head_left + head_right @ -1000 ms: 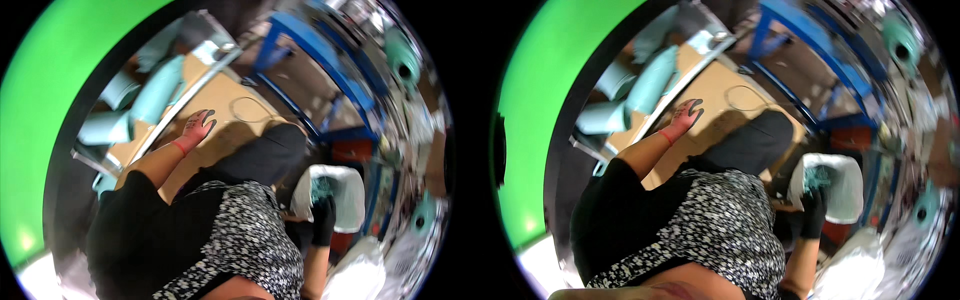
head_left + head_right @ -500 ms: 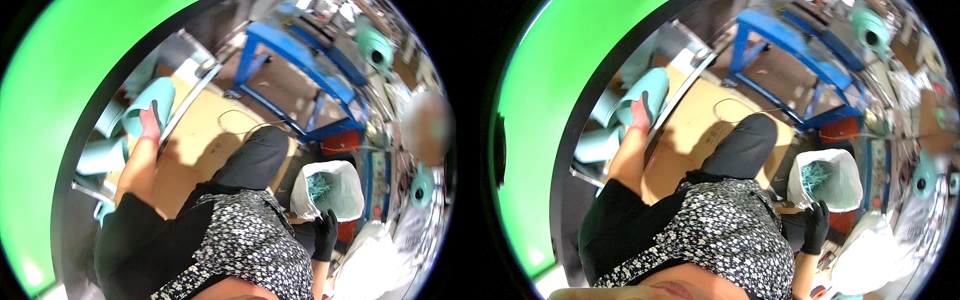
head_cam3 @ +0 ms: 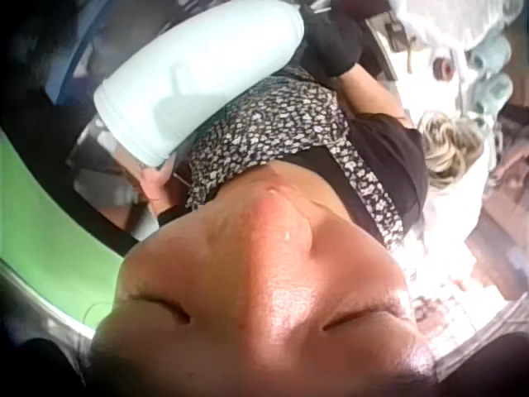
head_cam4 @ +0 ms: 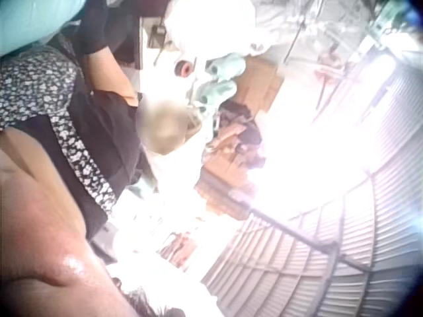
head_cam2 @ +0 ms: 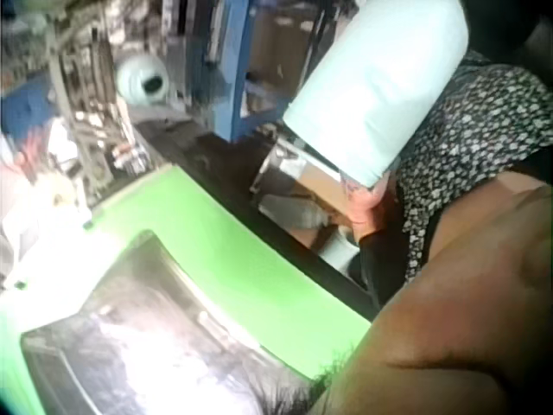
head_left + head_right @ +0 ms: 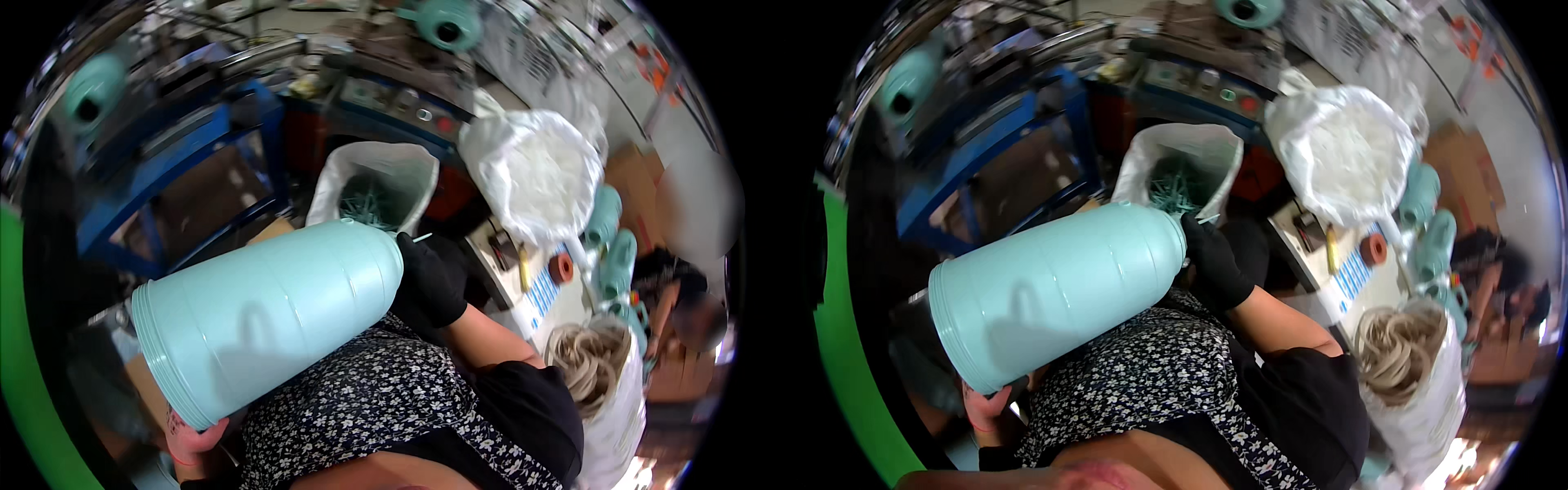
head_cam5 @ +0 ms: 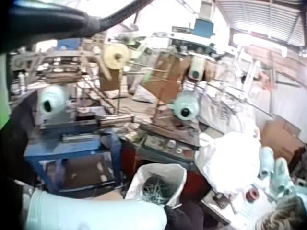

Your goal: The person assembles light blue plastic jugs by attaching white handles to the bodies. They pick up a jug body, insert a handle, and place the assembled unit on a nearby surface. This process is repeated continuously for multiple units.

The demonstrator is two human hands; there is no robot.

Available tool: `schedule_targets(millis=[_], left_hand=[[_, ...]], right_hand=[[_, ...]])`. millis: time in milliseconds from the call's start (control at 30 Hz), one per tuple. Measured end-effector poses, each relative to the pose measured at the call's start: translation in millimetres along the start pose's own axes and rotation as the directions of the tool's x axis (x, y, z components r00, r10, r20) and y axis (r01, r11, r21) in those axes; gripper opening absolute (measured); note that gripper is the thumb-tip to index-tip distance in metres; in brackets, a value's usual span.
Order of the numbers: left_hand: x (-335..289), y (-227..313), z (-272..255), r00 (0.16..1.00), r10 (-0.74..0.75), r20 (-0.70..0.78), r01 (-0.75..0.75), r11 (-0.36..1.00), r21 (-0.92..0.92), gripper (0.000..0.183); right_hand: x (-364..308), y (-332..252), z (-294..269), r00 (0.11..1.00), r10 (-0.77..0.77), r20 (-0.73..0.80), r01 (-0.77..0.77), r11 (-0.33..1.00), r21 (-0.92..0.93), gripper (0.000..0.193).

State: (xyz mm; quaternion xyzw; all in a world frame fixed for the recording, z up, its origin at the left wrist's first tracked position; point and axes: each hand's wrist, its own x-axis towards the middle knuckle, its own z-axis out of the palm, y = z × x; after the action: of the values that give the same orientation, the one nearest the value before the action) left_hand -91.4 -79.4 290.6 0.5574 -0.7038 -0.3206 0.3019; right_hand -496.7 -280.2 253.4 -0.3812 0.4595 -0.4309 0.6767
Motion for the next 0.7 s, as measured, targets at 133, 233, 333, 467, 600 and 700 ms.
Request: schedule_targets(millis=[133,233,333,467,600,700], left_hand=[[58.4,16.1,18.6,0.977,-0.163,0.135,0.211,0.699,-0.683,0.077],[90.5,-9.9,61.9,0.994,-0.031,-0.107,-0.071,0.560,-0.826,0.088],[138.6,-131.3,114.1,0.976,-0.036,-0.215,-0.099,0.806,-0.584,0.069],[241.2,-22.6,143.9,0.881,0.171,-0.441,-0.185,0.983,0.012,0.089],[325.0,94.7,186.0,0.830,0.556,-0.032,-0.554,0.830,0.066,0.098],[385.0,94.5,223.0,0.716,0.698,0.007,-0.691,0.708,0.146,0.090]], right_hand=[[-44.6,-21.8,-7.0,0.995,0.063,-0.080,-0.031,0.936,0.351,0.039],[-52.3,2.1,-49.9,0.977,0.084,-0.194,0.030,0.853,0.520,0.035],[-58.9,-12.2,-78.9,0.957,-0.092,-0.274,0.097,0.995,0.006,0.036],[-21.7,-38.7,-95.0,0.773,-0.567,-0.286,0.305,0.727,-0.615,0.031],[36.4,-78.8,-70.3,0.650,-0.643,0.405,0.369,-0.199,-0.908,0.028],[58.1,-72.8,-66.0,0.649,-0.554,0.522,0.482,-0.232,-0.845,0.025]])
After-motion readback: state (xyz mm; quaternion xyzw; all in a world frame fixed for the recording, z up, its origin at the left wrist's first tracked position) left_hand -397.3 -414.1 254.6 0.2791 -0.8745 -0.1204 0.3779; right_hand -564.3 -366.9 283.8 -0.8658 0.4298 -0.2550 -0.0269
